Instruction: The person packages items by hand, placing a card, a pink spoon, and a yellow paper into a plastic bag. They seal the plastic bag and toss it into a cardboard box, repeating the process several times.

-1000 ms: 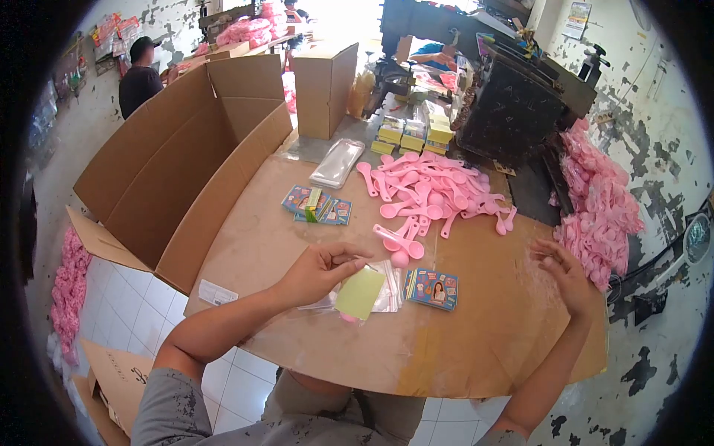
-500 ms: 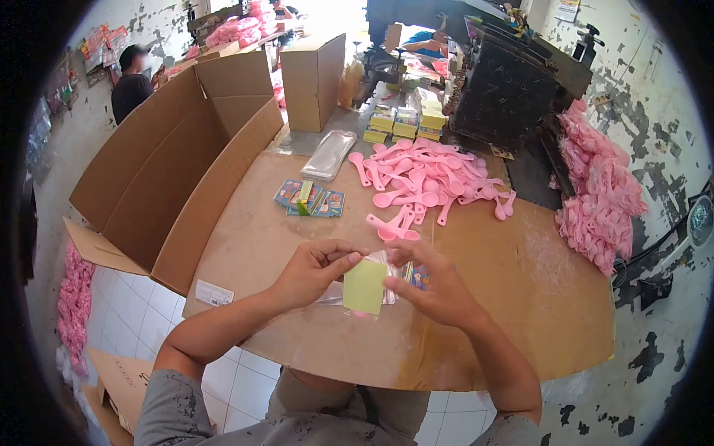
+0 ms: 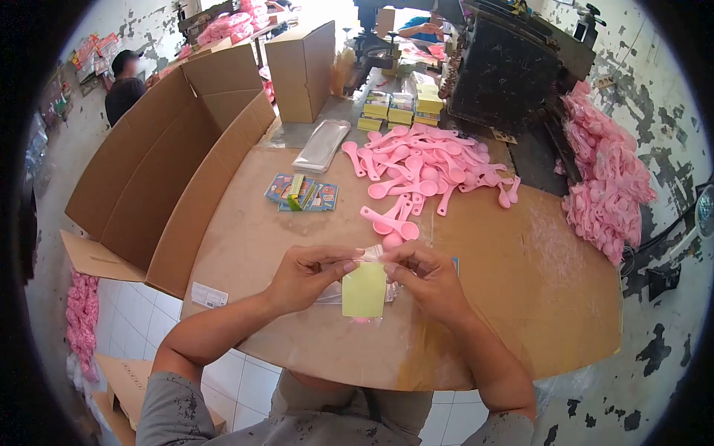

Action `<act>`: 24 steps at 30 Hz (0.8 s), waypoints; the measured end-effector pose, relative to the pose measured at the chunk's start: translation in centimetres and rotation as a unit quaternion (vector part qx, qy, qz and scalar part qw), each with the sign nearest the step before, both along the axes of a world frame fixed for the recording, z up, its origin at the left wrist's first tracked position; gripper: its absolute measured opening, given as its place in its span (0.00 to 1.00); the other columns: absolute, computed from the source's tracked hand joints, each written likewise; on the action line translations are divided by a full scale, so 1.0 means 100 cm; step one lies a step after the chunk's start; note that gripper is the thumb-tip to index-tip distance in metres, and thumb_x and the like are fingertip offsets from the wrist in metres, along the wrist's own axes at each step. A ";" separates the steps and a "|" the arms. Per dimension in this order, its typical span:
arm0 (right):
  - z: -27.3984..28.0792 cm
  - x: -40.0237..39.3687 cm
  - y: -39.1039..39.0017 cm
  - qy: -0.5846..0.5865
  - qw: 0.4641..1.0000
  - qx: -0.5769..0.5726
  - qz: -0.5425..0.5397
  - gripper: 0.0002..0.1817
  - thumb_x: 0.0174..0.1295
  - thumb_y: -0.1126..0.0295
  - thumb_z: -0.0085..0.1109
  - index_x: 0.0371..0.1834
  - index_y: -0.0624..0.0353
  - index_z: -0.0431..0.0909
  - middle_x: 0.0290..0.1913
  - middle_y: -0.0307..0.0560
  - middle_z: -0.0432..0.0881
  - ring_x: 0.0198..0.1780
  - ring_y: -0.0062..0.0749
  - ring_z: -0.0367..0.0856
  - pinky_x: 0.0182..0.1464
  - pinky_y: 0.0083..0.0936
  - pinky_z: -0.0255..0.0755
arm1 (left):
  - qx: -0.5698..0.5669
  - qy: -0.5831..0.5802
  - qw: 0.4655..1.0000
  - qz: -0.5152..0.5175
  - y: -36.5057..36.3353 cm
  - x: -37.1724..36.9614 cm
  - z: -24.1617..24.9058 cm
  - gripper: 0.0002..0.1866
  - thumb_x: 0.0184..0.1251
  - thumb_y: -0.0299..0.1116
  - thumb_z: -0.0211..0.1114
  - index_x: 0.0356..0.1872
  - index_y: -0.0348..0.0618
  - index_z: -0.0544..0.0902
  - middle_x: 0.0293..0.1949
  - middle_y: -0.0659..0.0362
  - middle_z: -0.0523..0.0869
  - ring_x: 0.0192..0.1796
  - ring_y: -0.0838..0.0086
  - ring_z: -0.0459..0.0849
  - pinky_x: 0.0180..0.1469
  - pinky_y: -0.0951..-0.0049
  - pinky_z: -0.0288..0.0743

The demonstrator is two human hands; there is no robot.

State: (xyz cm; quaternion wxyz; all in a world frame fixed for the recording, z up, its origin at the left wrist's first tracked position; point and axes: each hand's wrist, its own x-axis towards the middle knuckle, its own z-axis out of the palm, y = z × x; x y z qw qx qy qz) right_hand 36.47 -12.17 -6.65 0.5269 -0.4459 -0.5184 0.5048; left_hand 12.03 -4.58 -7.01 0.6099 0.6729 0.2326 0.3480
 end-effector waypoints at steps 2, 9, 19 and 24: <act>-0.001 0.003 -0.002 -0.028 0.999 0.026 0.005 0.07 0.72 0.80 0.64 0.50 0.65 0.87 0.49 0.39 0.85 0.48 0.20 0.83 0.52 0.22 0.77 | 0.032 -0.002 0.999 -0.015 0.003 -0.001 0.000 0.13 0.78 0.23 0.68 0.59 0.37 0.90 0.49 0.58 0.94 0.48 0.82 0.89 0.50 0.80 0.83; -0.003 0.010 -0.002 -0.047 0.996 0.066 0.020 0.08 0.69 0.79 0.65 0.49 0.65 0.88 0.51 0.41 0.85 0.50 0.24 0.83 0.55 0.24 0.76 | 0.020 0.012 0.996 -0.083 0.010 -0.008 0.001 0.13 0.78 0.24 0.64 0.58 0.38 0.90 0.52 0.55 0.93 0.52 0.78 0.89 0.54 0.77 0.82; 0.001 0.004 -0.002 -0.112 0.992 0.065 -0.013 0.12 0.69 0.80 0.66 0.55 0.65 0.86 0.48 0.42 0.85 0.48 0.23 0.83 0.53 0.23 0.77 | -0.030 0.105 0.993 -0.044 0.009 -0.005 0.006 0.12 0.79 0.27 0.67 0.59 0.40 0.90 0.41 0.66 0.91 0.35 0.91 0.79 0.36 0.86 0.71; 0.014 -0.005 -0.003 -0.045 0.998 0.023 0.026 0.17 0.70 0.79 0.67 0.61 0.65 0.79 0.48 0.40 0.85 0.47 0.20 0.82 0.52 0.23 0.78 | -0.025 0.066 0.997 -0.034 0.010 -0.005 0.006 0.14 0.79 0.25 0.68 0.61 0.39 0.88 0.38 0.70 0.89 0.32 0.94 0.76 0.33 0.86 0.69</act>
